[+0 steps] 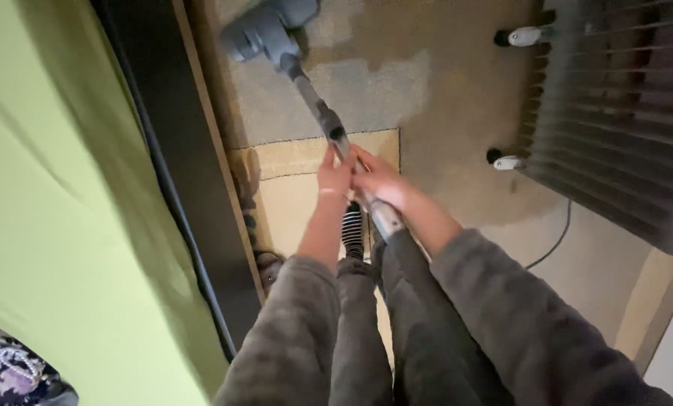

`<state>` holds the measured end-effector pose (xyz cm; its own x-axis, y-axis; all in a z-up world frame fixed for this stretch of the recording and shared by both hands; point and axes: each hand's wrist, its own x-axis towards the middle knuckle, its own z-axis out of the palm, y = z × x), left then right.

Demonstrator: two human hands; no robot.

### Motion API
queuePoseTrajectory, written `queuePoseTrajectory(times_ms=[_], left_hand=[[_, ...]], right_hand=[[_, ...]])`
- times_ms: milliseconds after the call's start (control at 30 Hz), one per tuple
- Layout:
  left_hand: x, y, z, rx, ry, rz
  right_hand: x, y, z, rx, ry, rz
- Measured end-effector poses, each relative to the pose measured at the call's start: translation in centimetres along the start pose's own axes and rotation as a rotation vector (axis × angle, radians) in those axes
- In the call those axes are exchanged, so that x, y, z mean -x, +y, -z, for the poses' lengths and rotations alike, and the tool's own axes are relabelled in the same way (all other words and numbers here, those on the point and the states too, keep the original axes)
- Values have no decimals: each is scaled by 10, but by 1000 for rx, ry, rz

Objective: Vacuuming a rug and floor area using a canister vacuum and switching between the floor head and crevice tool.

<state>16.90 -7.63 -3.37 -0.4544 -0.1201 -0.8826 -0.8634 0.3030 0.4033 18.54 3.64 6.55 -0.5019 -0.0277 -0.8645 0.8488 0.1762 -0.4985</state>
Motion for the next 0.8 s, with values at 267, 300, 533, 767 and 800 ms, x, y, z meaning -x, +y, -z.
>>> queuePoseTrajectory(times_ms=[267,300,533,767,800], left_hand=[[-6,6,0,-76,-54,-4],[-9,-10,-7,-74,-81,3],[29,-117,-45,-277,-243,-174],[41,-104,-20,-289,-240,3],[21,-112,-16,-332,-249,-22]], right_hand=[[23,-25,11,-40,3,4],[26,-8,10,-116,6,44],[58,107,15,-263,-112,79],[48,108,-13,-159,-105,-107],[40,107,-16,-106,-69,-72]])
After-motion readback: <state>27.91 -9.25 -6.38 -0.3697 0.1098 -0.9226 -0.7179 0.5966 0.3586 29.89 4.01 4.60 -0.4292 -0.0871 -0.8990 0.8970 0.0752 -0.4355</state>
